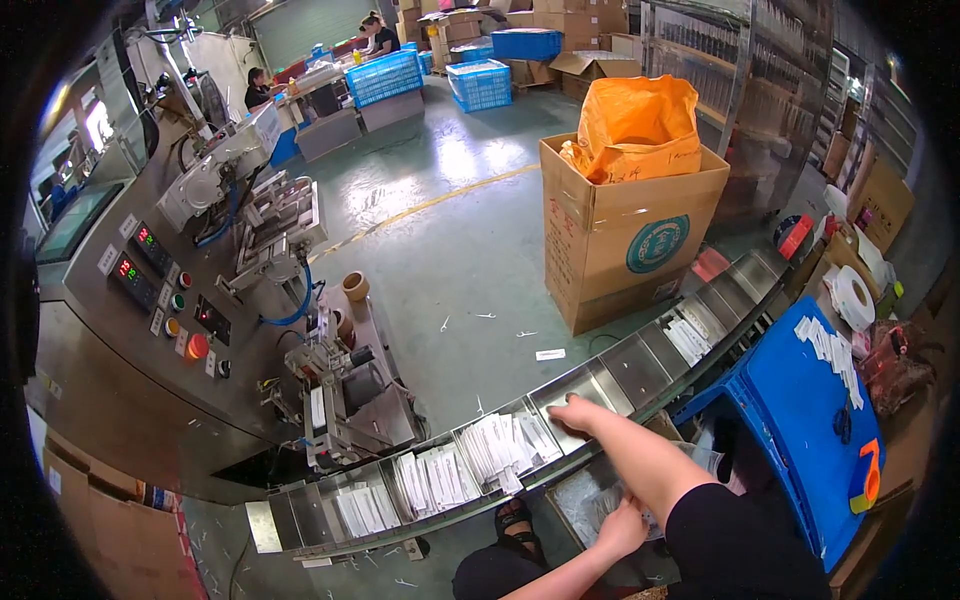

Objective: Packaging stacks of white envelopes into plastic bags and then placing those bags into a larger shipping box.

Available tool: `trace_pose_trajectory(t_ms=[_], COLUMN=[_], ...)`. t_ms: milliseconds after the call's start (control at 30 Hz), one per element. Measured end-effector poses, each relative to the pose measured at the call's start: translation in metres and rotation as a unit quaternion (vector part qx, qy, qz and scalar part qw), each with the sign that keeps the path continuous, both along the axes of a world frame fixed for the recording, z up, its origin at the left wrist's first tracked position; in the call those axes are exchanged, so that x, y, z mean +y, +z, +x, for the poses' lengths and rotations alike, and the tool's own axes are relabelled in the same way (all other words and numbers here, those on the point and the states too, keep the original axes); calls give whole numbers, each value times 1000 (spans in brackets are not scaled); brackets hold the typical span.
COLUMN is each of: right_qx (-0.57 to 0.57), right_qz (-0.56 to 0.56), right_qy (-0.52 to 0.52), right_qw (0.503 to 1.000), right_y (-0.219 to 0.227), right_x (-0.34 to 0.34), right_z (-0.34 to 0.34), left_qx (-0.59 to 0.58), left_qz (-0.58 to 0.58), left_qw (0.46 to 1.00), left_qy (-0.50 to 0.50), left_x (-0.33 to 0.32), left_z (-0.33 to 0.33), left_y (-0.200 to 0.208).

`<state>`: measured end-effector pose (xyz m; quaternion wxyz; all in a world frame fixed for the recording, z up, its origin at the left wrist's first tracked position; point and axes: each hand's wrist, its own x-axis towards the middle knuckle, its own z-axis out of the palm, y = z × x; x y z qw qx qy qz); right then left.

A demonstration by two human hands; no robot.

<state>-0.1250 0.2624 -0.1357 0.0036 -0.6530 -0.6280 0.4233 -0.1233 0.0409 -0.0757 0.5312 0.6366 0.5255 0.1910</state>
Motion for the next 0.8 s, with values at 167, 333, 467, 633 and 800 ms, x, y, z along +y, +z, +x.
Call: trace_pose_trajectory(t_ms=[167, 333, 467, 633, 800], right_qx=[212, 315, 321, 214, 174], right_qz=[-218, -251, 63, 153, 43], right_qy=[-126, -172, -123, 50, 53], right_qw=[944, 899, 937, 964, 982], right_y=[5, 47, 53, 81, 64], right_x=[-14, -30, -52, -90, -85], right_z=[-36, -38, -36, -54, -71], left_qx=[73, 5, 35, -86, -177], left_qz=[33, 6, -1, 68, 91], left_qw=[995, 1000, 999, 993, 976], left_qy=[-52, 28, 8, 45, 88], left_x=[-6, -5, -4, -15, -23], left_z=[10, 0, 6, 9, 9], left_y=[-32, -10, -8, -43, -51])
